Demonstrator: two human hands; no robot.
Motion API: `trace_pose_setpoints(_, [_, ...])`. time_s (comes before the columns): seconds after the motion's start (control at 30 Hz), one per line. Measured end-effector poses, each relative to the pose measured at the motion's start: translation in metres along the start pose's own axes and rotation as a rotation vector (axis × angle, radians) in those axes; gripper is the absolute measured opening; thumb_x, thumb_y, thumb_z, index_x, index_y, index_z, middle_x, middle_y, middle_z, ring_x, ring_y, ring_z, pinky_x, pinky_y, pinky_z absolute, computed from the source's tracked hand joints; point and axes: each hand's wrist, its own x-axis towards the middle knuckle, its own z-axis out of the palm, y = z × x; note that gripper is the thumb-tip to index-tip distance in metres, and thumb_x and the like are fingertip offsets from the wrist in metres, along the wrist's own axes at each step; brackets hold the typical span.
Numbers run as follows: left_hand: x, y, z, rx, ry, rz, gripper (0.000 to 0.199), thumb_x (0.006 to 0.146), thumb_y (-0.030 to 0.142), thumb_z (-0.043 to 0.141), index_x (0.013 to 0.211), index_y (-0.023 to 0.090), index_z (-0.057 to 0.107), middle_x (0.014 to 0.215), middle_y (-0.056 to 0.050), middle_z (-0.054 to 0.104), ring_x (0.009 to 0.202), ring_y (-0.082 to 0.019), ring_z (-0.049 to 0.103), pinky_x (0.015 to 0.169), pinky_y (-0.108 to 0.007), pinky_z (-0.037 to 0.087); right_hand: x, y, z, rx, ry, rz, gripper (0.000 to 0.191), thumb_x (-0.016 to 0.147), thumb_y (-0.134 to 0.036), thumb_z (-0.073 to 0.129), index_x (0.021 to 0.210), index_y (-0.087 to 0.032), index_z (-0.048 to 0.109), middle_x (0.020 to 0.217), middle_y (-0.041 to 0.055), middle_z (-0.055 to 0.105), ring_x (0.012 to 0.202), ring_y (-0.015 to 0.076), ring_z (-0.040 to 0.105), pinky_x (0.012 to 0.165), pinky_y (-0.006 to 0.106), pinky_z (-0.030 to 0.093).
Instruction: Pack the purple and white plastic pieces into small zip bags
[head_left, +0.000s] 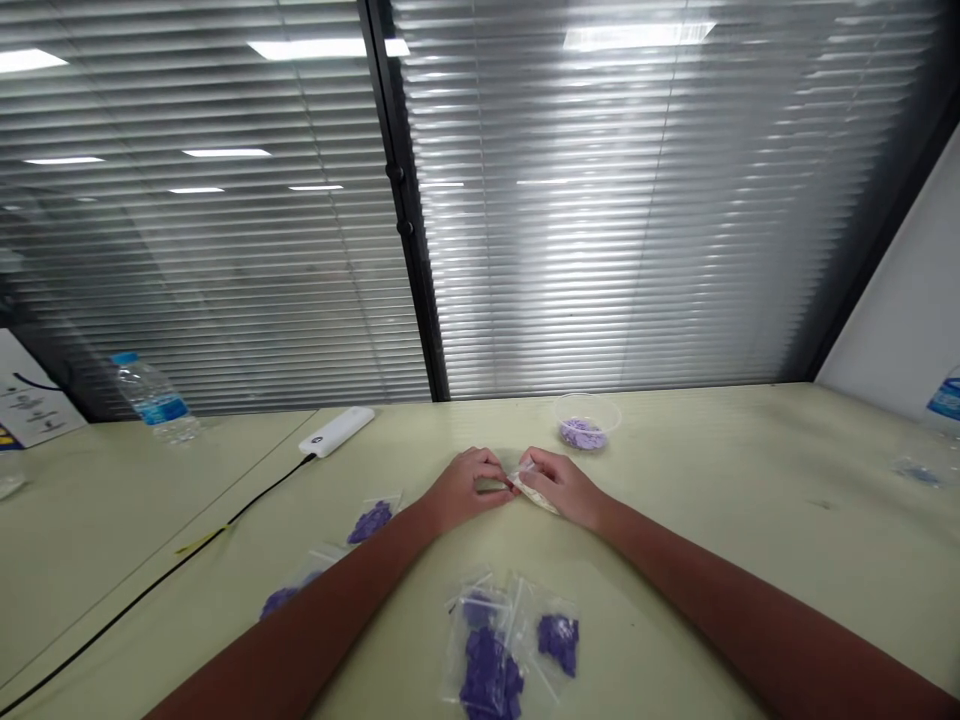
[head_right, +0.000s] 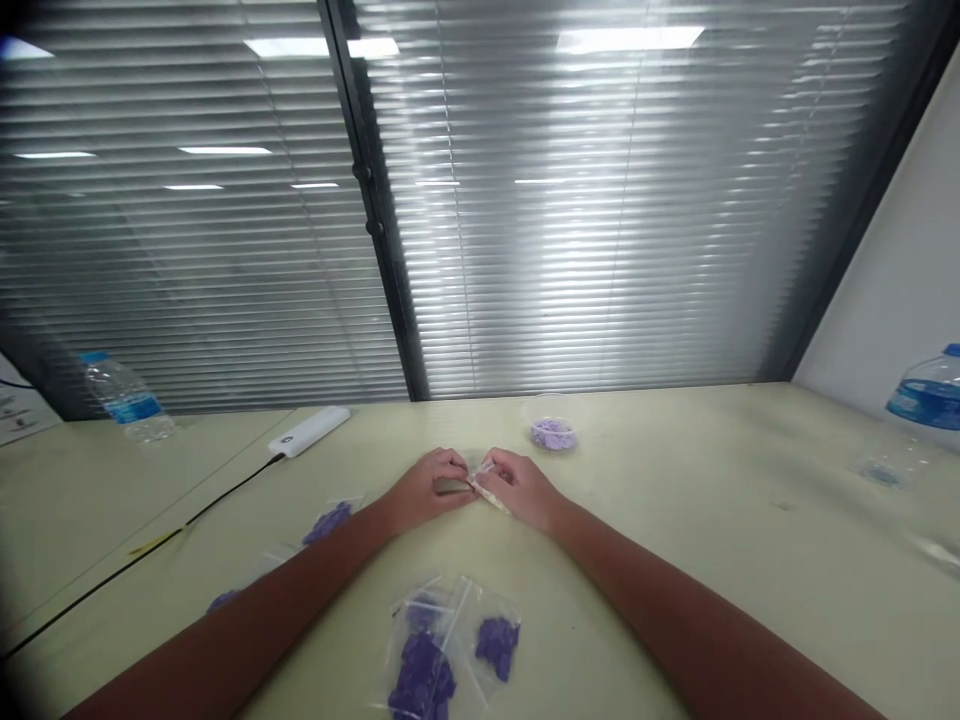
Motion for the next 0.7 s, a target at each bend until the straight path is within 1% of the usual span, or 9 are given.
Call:
trace_pose_setpoints(0.1, [0.0,-0.001,0.001,-0.006,0.002,-0.004,0.022,0.089,0.046,0.073,0.094,0.026,0.081,0.096,-0.005,0.068,0.088,-0.018,0.06,0.085,-0.033,0.045,0.0,0.001,0.0,0.037,-0.02,0.002,0.028,0.094,-0.047,0.059,0.089,-0.02,0.06,0.069,-0.0037,0.055,0.063,0.0124,0.044,0.06,0.024,0.033])
trace_pose_setpoints(0.2, [0.001,0.0,0.0,-0.015,0.004,-0.002,0.024,0.089,0.048,0.073,0.092,0.026,0.081,0.094,-0.005,0.068,0.086,-0.018,0.061,0.084,-0.033,0.044,0.002,0.0,-0.001,0.1,0.008,0.022,0.03,0.093,-0.049,0.06,0.087,-0.02,0.059,0.071,-0.0026,0.058,0.064,0.0135,0.047,0.061,0.025,0.034])
trace_pose_setpoints(0.3, [0.002,0.005,-0.002,-0.003,-0.017,0.026,0.02,0.091,0.044,0.072,0.092,0.025,0.081,0.09,-0.004,0.069,0.085,-0.017,0.061,0.085,-0.032,0.044,0.003,0.002,-0.002,0.157,0.054,0.036,0.031,0.093,-0.051,0.058,0.089,-0.02,0.057,0.079,-0.0002,0.066,0.068,0.0151,0.053,0.064,0.026,0.038])
trace_pose_setpoints(0.37, [0.002,0.009,-0.003,0.034,-0.031,0.049,0.017,0.093,0.039,0.07,0.09,0.025,0.079,0.089,-0.003,0.07,0.087,-0.018,0.061,0.085,-0.032,0.043,0.005,0.005,-0.003,0.162,0.075,0.036,0.031,0.094,-0.051,0.057,0.093,-0.021,0.056,0.082,0.0003,0.067,0.069,0.0157,0.054,0.065,0.027,0.039])
trace_pose_setpoints(0.47, [0.002,0.014,-0.003,0.099,-0.041,0.061,0.016,0.095,0.033,0.067,0.087,0.022,0.075,0.089,-0.003,0.071,0.091,-0.019,0.061,0.085,-0.033,0.042,0.006,0.01,-0.002,0.153,0.097,0.029,0.029,0.093,-0.05,0.059,0.096,-0.021,0.056,0.079,-0.001,0.064,0.069,0.0155,0.054,0.064,0.027,0.039])
trace_pose_setpoints(0.57, [0.003,0.014,-0.003,0.101,-0.044,0.056,0.014,0.095,0.03,0.065,0.086,0.021,0.071,0.089,-0.003,0.071,0.093,-0.02,0.06,0.087,-0.034,0.042,0.006,0.012,-0.002,0.124,0.117,0.012,0.027,0.094,-0.049,0.06,0.095,-0.022,0.057,0.075,-0.0031,0.058,0.066,0.0139,0.05,0.064,0.026,0.037])
trace_pose_setpoints(0.63, [0.004,0.013,-0.003,0.048,-0.025,0.016,0.014,0.094,0.029,0.065,0.084,0.02,0.07,0.088,-0.003,0.071,0.092,-0.02,0.06,0.087,-0.033,0.042,0.006,0.011,-0.002,0.058,0.137,-0.006,0.025,0.093,-0.047,0.061,0.095,-0.022,0.057,0.074,-0.0043,0.053,0.064,0.0125,0.046,0.063,0.025,0.036])
trace_pose_setpoints(0.7, [0.007,0.014,-0.005,-0.073,0.068,-0.116,0.016,0.094,0.031,0.065,0.083,0.02,0.07,0.088,-0.003,0.07,0.09,-0.02,0.06,0.084,-0.032,0.043,0.005,0.008,-0.001,-0.017,0.144,-0.014,0.023,0.093,-0.045,0.062,0.097,-0.023,0.057,0.075,-0.005,0.05,0.062,0.0113,0.042,0.061,0.025,0.034])
